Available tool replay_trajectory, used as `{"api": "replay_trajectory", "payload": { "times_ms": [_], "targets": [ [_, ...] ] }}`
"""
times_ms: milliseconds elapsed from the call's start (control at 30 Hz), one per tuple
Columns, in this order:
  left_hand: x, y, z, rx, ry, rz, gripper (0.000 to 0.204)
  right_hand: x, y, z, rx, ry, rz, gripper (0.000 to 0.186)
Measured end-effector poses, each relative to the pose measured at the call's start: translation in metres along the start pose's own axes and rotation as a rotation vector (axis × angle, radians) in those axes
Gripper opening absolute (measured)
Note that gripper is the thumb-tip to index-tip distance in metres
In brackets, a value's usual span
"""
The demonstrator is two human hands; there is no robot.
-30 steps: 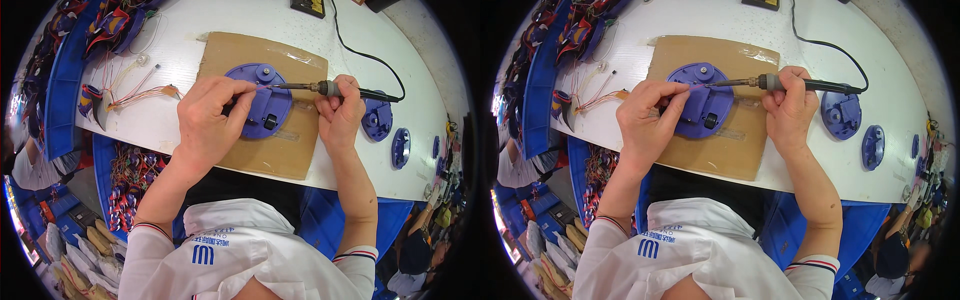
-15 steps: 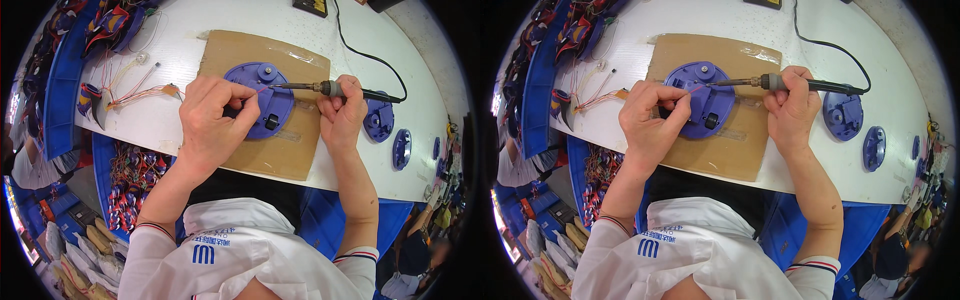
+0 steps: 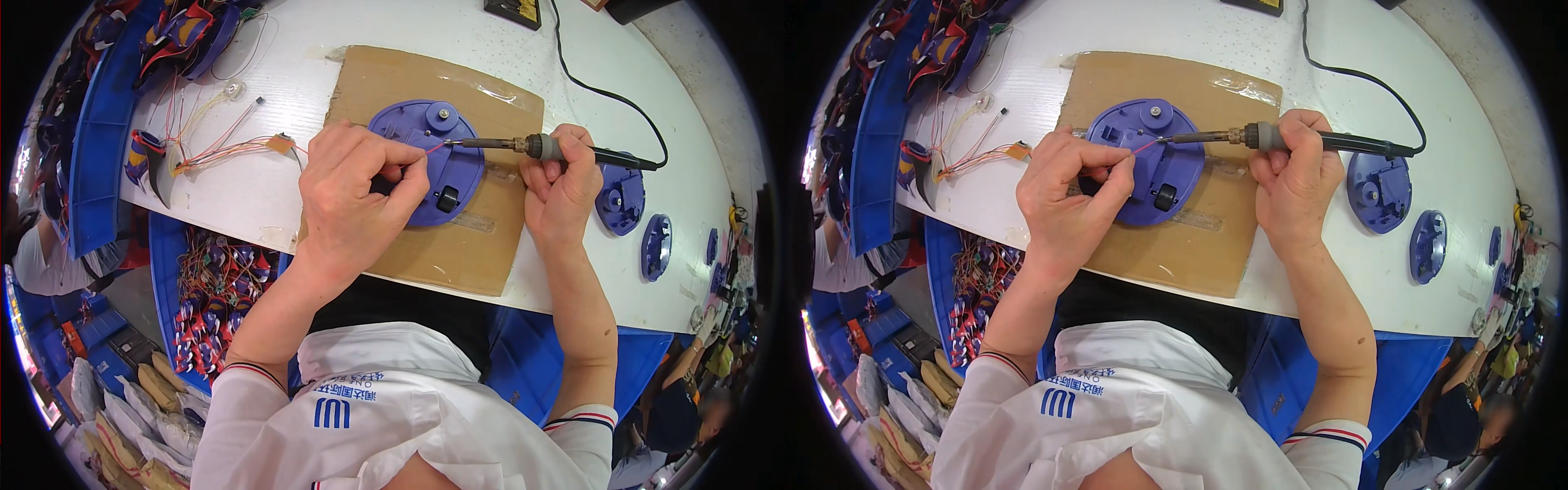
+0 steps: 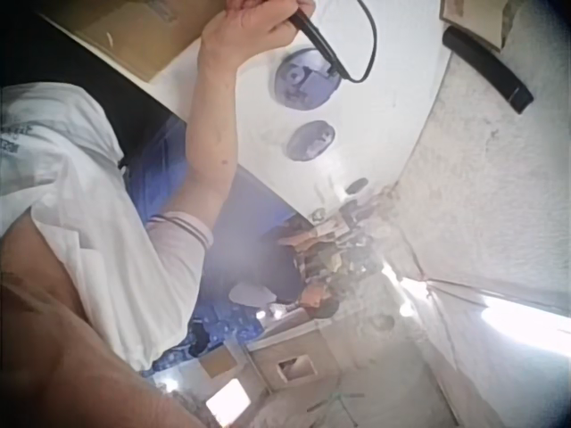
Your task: Soldering wires onto blue plastic electronic components at a workbench.
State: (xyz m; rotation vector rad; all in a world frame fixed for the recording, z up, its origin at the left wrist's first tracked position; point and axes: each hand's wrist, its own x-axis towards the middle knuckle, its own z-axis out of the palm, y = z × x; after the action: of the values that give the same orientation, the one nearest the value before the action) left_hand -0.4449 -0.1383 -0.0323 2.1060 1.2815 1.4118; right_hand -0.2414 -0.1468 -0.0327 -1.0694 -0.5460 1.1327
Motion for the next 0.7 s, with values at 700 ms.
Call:
{"api": "replay_trajectory", "payload": {
  "times_ms": [700],
  "targets": [
    [-0.0025, -0.0020, 0.0030, -0.005, 0.010, -0.002, 0.016, -0.0001, 0.0011, 0.0045, 0.046, 0.057, 0.012, 0.011]
  ]
}}
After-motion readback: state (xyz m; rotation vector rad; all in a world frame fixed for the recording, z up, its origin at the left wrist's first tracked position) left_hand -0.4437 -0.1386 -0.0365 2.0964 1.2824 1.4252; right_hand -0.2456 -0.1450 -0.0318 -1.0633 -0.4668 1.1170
